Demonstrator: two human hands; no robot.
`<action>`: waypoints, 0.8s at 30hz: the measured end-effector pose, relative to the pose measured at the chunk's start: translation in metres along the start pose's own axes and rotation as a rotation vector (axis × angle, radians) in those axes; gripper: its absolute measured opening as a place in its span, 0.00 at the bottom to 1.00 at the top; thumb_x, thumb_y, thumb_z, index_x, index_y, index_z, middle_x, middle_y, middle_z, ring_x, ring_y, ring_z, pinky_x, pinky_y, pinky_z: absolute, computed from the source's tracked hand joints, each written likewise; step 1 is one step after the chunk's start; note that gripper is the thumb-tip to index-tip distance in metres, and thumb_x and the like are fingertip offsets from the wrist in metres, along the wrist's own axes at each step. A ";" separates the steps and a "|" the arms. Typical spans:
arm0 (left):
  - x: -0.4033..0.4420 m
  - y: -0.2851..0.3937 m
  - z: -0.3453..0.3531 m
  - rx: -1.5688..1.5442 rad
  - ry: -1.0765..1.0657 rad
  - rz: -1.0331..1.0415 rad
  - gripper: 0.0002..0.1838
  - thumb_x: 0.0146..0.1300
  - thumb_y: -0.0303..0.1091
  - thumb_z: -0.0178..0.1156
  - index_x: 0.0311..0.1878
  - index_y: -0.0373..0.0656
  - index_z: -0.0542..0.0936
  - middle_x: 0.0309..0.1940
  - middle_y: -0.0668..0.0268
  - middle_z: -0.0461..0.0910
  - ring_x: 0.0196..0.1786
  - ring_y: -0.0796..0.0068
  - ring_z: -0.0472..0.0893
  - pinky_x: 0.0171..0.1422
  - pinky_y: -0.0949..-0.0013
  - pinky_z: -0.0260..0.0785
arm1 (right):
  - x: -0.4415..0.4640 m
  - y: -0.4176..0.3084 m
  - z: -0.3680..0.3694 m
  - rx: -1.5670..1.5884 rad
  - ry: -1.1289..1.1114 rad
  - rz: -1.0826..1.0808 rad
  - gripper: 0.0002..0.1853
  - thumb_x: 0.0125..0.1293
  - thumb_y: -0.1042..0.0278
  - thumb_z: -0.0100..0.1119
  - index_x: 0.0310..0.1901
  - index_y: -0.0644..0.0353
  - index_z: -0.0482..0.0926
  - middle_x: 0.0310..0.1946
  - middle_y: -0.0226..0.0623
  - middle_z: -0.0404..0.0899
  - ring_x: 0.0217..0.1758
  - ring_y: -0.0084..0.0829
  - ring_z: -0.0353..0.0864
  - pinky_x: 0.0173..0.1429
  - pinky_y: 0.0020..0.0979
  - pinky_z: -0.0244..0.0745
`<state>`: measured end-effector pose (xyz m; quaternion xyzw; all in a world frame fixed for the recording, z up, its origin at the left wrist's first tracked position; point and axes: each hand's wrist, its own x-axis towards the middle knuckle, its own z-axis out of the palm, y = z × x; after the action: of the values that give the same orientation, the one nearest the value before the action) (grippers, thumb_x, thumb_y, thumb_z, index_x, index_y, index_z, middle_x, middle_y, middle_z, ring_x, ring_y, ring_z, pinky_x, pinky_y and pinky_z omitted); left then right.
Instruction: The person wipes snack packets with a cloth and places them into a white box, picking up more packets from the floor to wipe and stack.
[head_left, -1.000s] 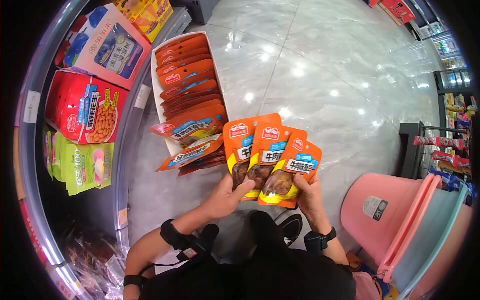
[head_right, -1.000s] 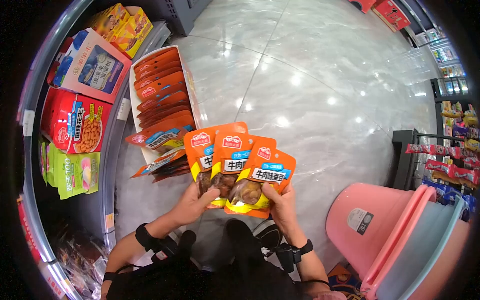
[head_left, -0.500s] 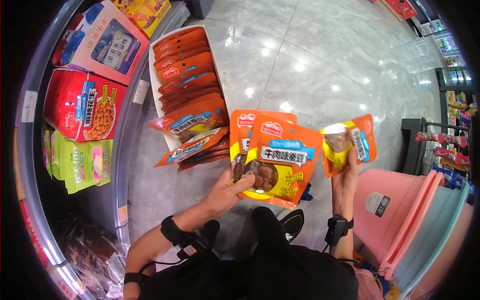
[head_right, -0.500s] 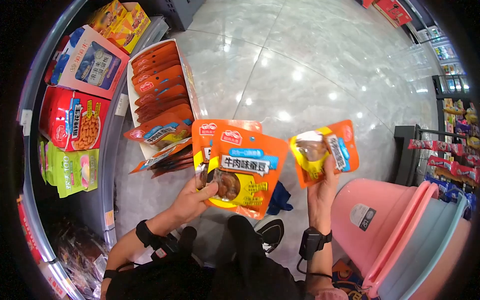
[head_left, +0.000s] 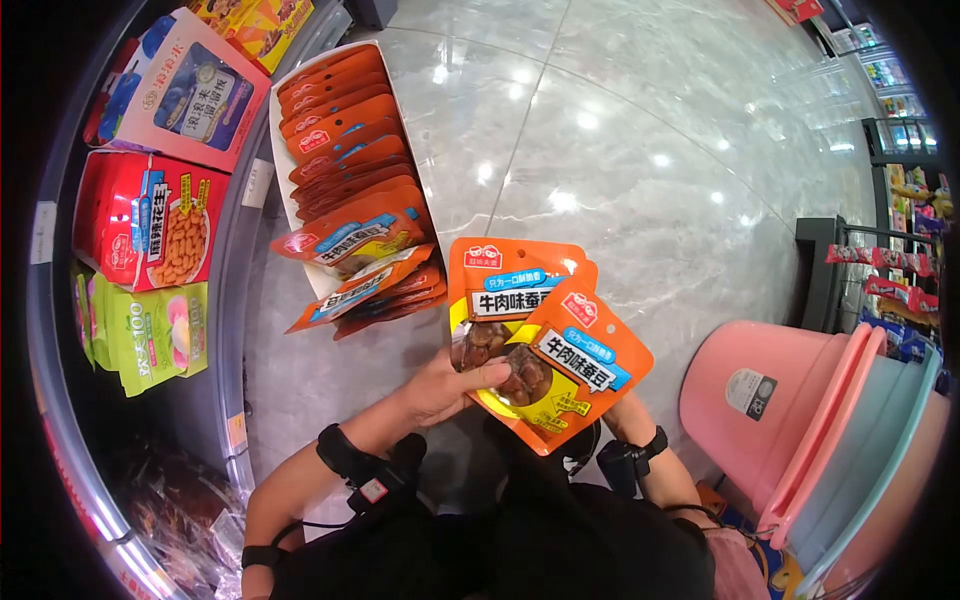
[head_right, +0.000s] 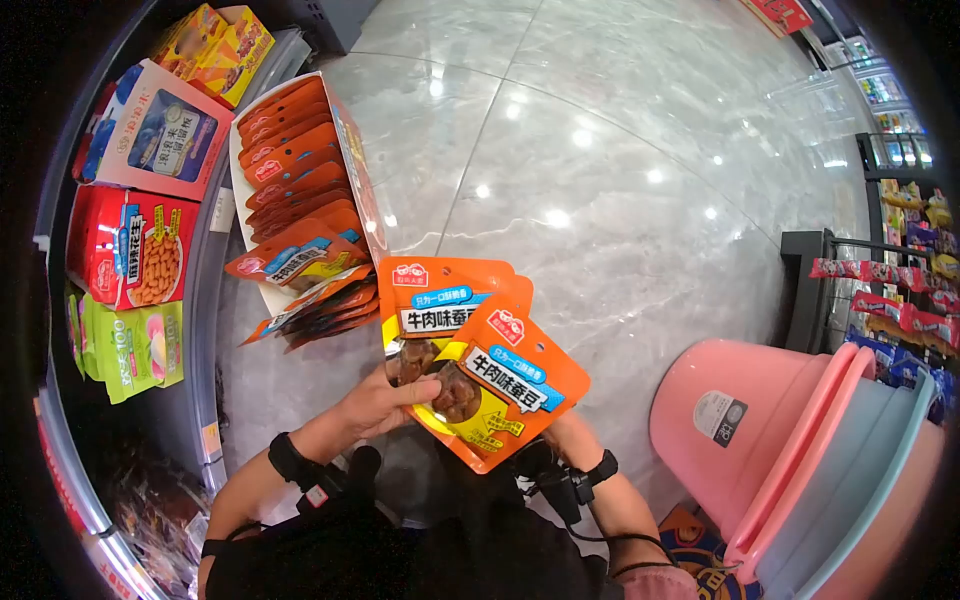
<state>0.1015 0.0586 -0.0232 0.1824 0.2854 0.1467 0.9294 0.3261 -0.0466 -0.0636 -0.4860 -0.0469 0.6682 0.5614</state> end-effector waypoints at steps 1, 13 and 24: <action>0.000 -0.002 0.000 -0.097 -0.002 -0.058 0.25 0.64 0.28 0.56 0.62 0.39 0.62 0.55 0.63 0.71 0.56 0.70 0.73 0.61 0.63 0.68 | -0.001 -0.001 -0.001 -0.114 0.064 -0.027 0.18 0.65 0.69 0.53 0.55 0.64 0.70 0.50 0.39 0.75 0.51 0.31 0.76 0.54 0.33 0.74; 0.019 -0.023 -0.004 -0.043 0.207 0.131 0.22 0.66 0.25 0.51 0.63 0.40 0.60 0.58 0.61 0.68 0.59 0.67 0.71 0.63 0.59 0.67 | 0.026 0.015 -0.018 -0.895 0.127 -0.295 0.19 0.56 0.68 0.56 0.50 0.62 0.73 0.48 0.48 0.74 0.50 0.46 0.73 0.56 0.37 0.67; 0.031 -0.047 -0.006 -0.056 0.341 0.131 0.21 0.62 0.21 0.50 0.59 0.37 0.63 0.54 0.59 0.69 0.55 0.67 0.75 0.54 0.63 0.74 | 0.000 -0.011 0.077 -1.693 -0.302 -0.751 0.25 0.47 0.68 0.67 0.50 0.53 0.74 0.63 0.49 0.61 0.68 0.47 0.58 0.68 0.54 0.49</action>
<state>0.1301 0.0298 -0.0624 0.1472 0.4222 0.2435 0.8607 0.2800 -0.0052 -0.0167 -0.5940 -0.7436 0.2428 0.1877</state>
